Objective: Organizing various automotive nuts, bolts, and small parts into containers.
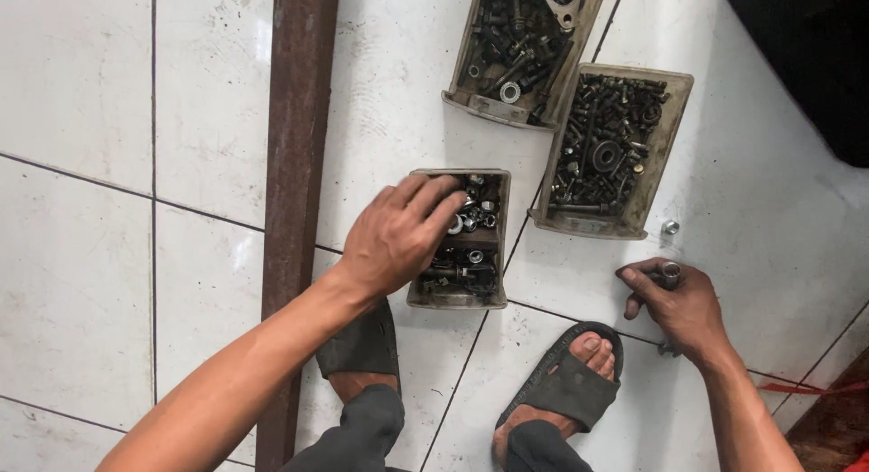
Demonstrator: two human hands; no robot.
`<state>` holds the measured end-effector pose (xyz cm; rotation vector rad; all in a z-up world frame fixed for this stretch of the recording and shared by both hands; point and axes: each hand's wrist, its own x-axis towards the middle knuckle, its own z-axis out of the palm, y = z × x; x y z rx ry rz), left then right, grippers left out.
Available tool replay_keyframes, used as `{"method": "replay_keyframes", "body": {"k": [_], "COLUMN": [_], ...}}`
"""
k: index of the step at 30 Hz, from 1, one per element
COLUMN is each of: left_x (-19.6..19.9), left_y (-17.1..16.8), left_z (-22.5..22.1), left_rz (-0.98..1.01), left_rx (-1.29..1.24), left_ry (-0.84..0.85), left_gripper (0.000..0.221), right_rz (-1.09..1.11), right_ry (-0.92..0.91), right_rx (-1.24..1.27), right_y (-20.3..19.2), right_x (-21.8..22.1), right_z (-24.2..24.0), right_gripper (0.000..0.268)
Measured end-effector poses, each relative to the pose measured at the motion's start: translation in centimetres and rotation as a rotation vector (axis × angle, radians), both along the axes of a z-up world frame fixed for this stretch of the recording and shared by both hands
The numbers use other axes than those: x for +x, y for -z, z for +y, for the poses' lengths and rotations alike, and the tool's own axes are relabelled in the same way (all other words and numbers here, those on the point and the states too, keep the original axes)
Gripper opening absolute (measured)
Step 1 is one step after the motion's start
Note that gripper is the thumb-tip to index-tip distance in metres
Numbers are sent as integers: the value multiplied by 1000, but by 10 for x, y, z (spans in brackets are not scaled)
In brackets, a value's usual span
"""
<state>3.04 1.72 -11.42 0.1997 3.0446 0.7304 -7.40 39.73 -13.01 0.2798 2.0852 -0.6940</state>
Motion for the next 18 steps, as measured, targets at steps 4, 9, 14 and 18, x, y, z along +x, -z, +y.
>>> {"method": "replay_keyframes", "body": {"k": [4, 9, 14, 18], "left_x": [-2, -16, -4, 14], "left_y": [6, -12, -3, -2], "left_z": [14, 31, 30, 26], "left_rz": [4, -131, -245, -190], "left_rx": [-10, 79, 125, 60], "left_ry": [23, -17, -12, 0], "left_gripper": [45, 64, 40, 34], "right_rz": [5, 1, 20, 21], "right_ry": [-33, -1, -20, -48], "right_rx": [37, -32, -3, 36], "right_y": [1, 1, -2, 0], "right_x": [0, 0, 0, 0], "right_z": [-2, 1, -2, -1], "right_gripper": [28, 29, 29, 29]}}
